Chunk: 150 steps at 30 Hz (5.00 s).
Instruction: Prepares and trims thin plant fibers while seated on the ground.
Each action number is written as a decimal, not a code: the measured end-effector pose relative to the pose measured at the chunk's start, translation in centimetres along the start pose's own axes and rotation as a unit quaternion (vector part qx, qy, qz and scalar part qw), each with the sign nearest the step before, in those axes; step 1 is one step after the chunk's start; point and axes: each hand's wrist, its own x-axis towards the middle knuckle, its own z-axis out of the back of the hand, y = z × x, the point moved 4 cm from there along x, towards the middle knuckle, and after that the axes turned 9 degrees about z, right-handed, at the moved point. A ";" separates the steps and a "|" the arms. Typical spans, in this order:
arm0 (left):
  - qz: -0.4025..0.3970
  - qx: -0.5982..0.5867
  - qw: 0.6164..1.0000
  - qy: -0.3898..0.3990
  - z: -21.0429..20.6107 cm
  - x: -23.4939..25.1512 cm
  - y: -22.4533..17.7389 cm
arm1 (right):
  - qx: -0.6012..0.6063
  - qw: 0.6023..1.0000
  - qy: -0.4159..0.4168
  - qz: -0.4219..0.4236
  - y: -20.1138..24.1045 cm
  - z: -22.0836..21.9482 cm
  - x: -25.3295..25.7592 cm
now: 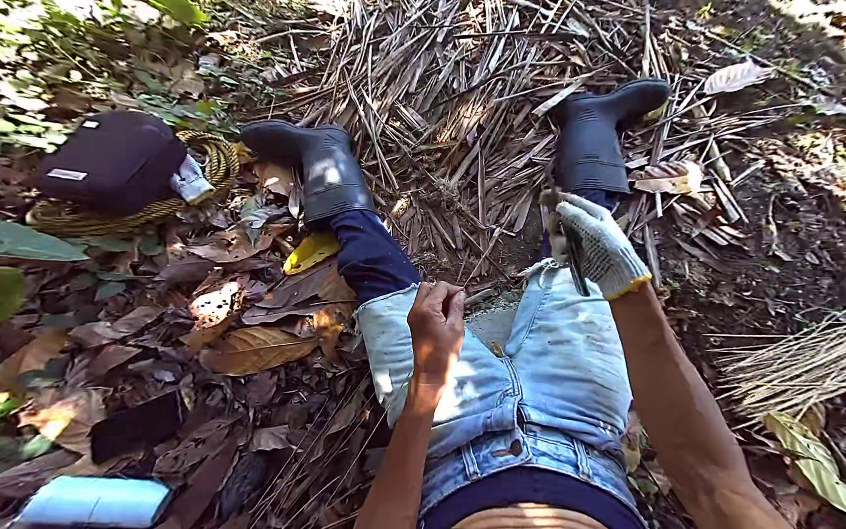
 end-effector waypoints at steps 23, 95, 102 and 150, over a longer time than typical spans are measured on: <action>-0.026 -0.013 1.000 -0.008 0.4 -1.3 0.9 | 0.012 1.000 -0.008 0.010 1.7 0.5 1.1; -0.051 0.016 0.998 0.026 -1.0 -1.4 -0.8 | -0.065 0.973 0.213 -0.061 -0.5 -7.1 -7.7; -0.059 -0.001 0.998 0.017 0.0 -1.7 -1.1 | -0.027 0.988 0.151 -0.037 0.1 -6.6 -6.2; -0.063 -0.025 0.998 -0.009 0.6 -2.3 -0.4 | -0.048 0.996 0.065 0.028 3.7 -2.0 -2.2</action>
